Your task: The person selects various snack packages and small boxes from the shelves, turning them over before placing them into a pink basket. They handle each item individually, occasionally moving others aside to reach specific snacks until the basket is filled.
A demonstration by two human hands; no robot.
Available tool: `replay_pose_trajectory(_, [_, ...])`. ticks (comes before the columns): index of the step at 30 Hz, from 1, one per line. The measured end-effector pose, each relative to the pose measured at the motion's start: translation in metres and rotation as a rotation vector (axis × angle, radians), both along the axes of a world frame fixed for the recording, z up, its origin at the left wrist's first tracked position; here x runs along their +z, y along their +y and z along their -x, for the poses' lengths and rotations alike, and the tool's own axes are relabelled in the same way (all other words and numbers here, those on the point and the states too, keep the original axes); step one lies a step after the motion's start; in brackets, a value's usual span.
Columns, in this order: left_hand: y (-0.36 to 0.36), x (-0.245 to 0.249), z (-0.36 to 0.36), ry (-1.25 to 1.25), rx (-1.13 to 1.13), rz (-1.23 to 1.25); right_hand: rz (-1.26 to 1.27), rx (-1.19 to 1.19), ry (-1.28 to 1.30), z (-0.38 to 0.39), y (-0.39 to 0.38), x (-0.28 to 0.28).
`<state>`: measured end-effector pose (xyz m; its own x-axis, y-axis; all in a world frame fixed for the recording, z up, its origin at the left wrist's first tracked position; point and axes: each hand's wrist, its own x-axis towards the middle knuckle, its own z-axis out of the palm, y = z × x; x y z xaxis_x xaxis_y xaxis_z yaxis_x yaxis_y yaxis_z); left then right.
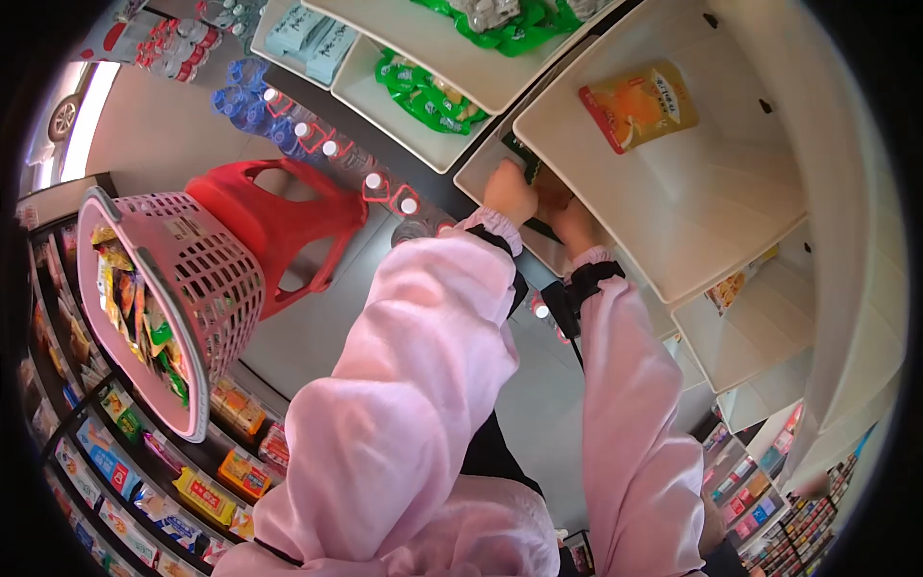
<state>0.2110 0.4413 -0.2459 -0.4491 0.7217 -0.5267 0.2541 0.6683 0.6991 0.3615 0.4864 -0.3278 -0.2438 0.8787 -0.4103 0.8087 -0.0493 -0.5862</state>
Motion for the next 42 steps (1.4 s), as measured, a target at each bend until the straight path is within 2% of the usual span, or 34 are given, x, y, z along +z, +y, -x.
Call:
replay_pose_trajectory(2, [0.003, -0.006, -0.005, -0.036, 0.053, -0.029, 0.060, -0.005, 0.072, -0.006, 0.004, -0.012])
replay_pose_trajectory(5, [0.008, -0.013, -0.005, 0.017, -0.026, -0.002, 0.051, -0.159, 0.119, 0.006, -0.005, 0.012])
replay_pose_trajectory(8, [0.011, -0.017, 0.000, 0.048, -0.028, 0.018, 0.092, -0.199, 0.102, 0.012, -0.007, 0.031])
replay_pose_trajectory(12, [0.008, -0.004, 0.010, -0.042, -0.014, 0.066, 0.127, -0.214, 0.096, -0.006, 0.003, 0.003])
replay_pose_trajectory(14, [0.005, 0.006, 0.011, -0.053, -0.021, 0.021, 0.178, -0.263, 0.196, -0.009, 0.003, 0.000])
replay_pose_trajectory(19, [-0.009, 0.027, 0.015, -0.099, 0.028, -0.071, 0.557, -0.368, 0.741, -0.007, -0.018, 0.073])
replay_pose_trajectory(20, [-0.016, 0.030, 0.014, -0.074, 0.049, -0.092, 0.651, -0.435, 0.762, -0.006, -0.025, 0.091])
replay_pose_trajectory(22, [-0.042, 0.027, 0.009, -0.039, 0.077, -0.190, 0.763, -0.419, 0.859, 0.002, -0.051, 0.149])
replay_pose_trajectory(23, [-0.060, 0.030, 0.009, -0.014, 0.057, -0.236, 0.738, -0.407, 0.869, 0.001, -0.066, 0.164])
replay_pose_trajectory(24, [-0.082, 0.047, 0.012, -0.145, 0.074, -0.254, 0.718, -0.395, 0.878, 0.000, -0.083, 0.176])
replay_pose_trajectory(25, [-0.107, 0.065, 0.015, -0.273, 0.092, -0.268, 0.747, -0.380, 0.874, -0.001, -0.100, 0.186])
replay_pose_trajectory(26, [-0.135, 0.064, 0.015, -0.156, 0.005, -0.258, 0.783, -0.362, 0.873, -0.001, -0.118, 0.194])
replay_pose_trajectory(27, [-0.161, 0.080, 0.016, -0.424, 0.103, -0.244, 0.787, -0.322, 0.845, 0.003, -0.137, 0.209])
replay_pose_trajectory(28, [-0.192, 0.083, 0.015, -0.332, 0.097, -0.373, 0.797, -0.275, 0.820, 0.009, -0.154, 0.225])
replay_pose_trajectory(30, [-0.244, 0.117, 0.023, -0.613, 0.241, -0.296, 0.750, -0.162, 0.799, 0.019, -0.186, 0.238])
replay_pose_trajectory(32, [-0.285, 0.169, 0.045, -0.684, 0.332, -0.325, 0.768, 0.052, 0.688, 0.028, -0.209, 0.248])
replay_pose_trajectory(34, [-0.325, 0.197, 0.063, -0.733, 0.546, -0.349, 0.853, 0.075, 0.698, 0.062, -0.230, 0.282])
replay_pose_trajectory(36, [-0.358, 0.220, 0.092, -0.688, 0.671, -0.340, 0.896, 0.236, 0.775, 0.095, -0.251, 0.293])
replay_pose_trajectory(39, [-0.378, 0.264, 0.142, -0.563, 0.988, -0.483, 0.863, 0.487, 0.849, 0.162, -0.275, 0.317])
replay_pose_trajectory(41, [-0.398, 0.271, 0.179, -0.470, 1.080, -0.554, 0.750, 0.598, 0.825, 0.214, -0.285, 0.338])
replay_pose_trajectory(42, [-0.410, 0.269, 0.199, -0.446, 1.081, -0.593, 0.583, 0.626, 0.920, 0.240, -0.291, 0.344])
